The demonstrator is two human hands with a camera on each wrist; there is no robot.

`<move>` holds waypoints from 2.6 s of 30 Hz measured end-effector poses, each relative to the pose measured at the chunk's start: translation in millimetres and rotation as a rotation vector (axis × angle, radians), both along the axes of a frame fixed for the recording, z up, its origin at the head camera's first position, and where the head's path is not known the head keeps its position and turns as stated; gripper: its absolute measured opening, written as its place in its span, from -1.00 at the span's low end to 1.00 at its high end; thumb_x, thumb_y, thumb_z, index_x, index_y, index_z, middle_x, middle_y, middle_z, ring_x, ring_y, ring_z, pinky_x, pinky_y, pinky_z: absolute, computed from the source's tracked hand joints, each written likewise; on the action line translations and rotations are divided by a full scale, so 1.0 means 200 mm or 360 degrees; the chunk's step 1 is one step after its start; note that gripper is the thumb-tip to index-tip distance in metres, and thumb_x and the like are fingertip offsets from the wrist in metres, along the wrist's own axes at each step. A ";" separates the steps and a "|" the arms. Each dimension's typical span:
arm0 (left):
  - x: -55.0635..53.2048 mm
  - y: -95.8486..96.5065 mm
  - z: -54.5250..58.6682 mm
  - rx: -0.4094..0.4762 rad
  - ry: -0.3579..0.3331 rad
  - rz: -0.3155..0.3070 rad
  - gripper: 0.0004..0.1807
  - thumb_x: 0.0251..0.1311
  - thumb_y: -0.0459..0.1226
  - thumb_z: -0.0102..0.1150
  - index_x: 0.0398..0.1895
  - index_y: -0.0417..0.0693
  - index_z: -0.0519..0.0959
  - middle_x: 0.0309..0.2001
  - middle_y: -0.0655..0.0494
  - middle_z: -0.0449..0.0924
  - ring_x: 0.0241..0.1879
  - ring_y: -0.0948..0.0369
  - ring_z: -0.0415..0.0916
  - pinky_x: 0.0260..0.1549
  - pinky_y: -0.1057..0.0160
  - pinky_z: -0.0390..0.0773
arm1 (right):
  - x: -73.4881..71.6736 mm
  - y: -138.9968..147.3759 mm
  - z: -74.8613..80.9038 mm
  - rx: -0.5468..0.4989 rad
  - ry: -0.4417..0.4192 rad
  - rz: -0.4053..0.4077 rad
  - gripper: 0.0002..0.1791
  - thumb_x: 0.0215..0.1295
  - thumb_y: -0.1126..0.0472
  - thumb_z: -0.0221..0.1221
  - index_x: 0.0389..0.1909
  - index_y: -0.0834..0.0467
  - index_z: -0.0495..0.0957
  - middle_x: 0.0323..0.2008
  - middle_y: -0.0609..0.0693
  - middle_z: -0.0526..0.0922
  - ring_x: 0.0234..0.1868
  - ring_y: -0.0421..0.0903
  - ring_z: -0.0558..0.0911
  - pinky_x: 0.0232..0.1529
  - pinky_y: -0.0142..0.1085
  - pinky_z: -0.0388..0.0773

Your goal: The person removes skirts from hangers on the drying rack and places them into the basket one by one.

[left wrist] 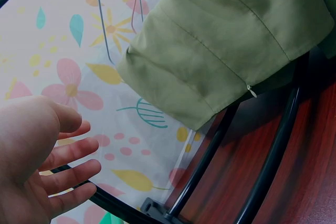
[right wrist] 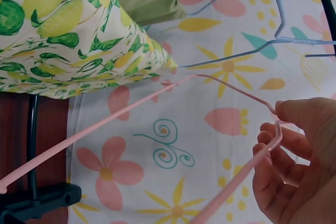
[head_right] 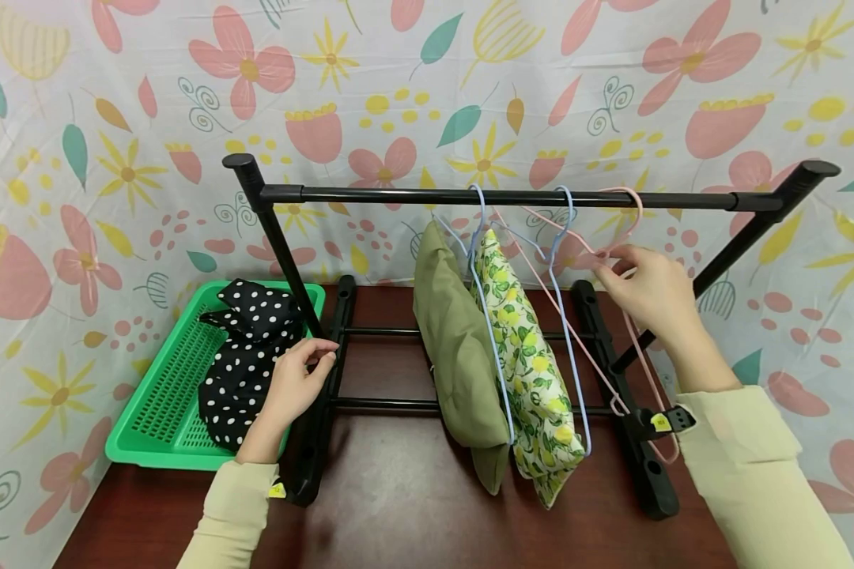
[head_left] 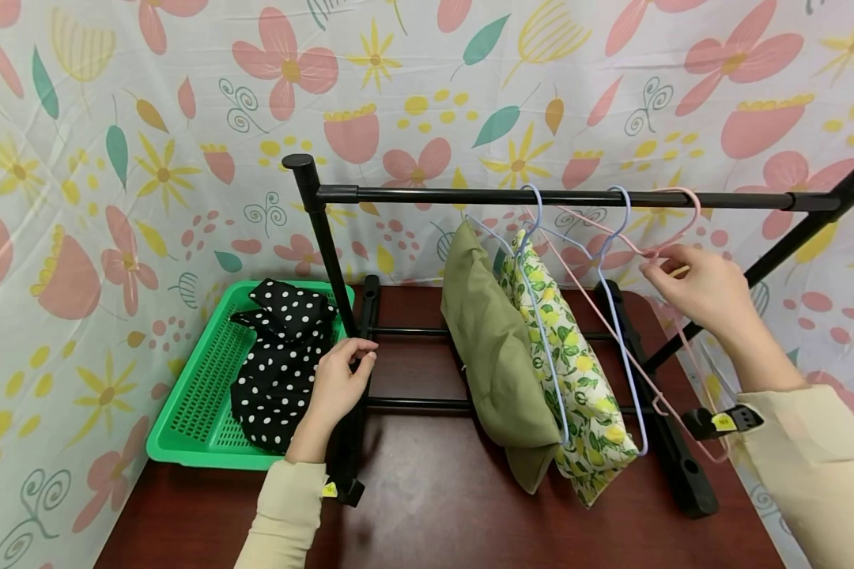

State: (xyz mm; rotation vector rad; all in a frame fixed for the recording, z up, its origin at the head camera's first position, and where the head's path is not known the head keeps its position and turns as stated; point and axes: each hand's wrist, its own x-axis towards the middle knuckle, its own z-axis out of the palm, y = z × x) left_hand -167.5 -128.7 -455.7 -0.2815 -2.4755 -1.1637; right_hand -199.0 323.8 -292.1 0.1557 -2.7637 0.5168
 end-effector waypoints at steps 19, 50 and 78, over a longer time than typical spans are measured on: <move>-0.01 -0.01 0.00 -0.0035 0.0042 -0.0023 -0.90 0.15 -0.33 0.17 -0.30 0.01 0.64 -0.38 0.14 0.57 -0.35 0.25 0.50 -0.32 0.23 0.50 | 0.13 0.01 0.04 -0.0116 0.0243 -0.0112 -0.76 0.23 0.13 0.13 -0.35 0.26 0.57 -0.46 0.25 0.62 -0.59 -0.82 0.14 -0.52 -0.51 0.21; -0.01 0.01 0.03 -0.0024 0.0004 -0.0042 -0.89 0.15 -0.32 0.15 -0.29 0.02 0.63 -0.38 0.14 0.56 -0.33 0.16 0.52 -0.30 0.23 0.49 | 0.14 -0.31 0.13 -0.0130 0.0253 0.0239 -0.76 0.27 0.13 0.12 -0.21 0.18 0.64 -0.56 0.14 0.67 -0.69 -0.72 0.33 -0.77 -0.51 0.23; 0.00 0.04 0.01 -0.0001 -0.0034 -0.0077 -0.87 0.18 -0.33 0.13 -0.23 -0.01 0.61 -0.27 0.11 0.57 -0.28 0.21 0.51 -0.23 0.18 0.52 | 0.04 -0.54 0.11 0.0092 -0.0075 0.0410 -0.64 0.32 0.05 0.05 0.04 0.14 0.52 -0.27 0.15 0.67 -0.36 0.05 0.67 -0.54 -0.15 0.49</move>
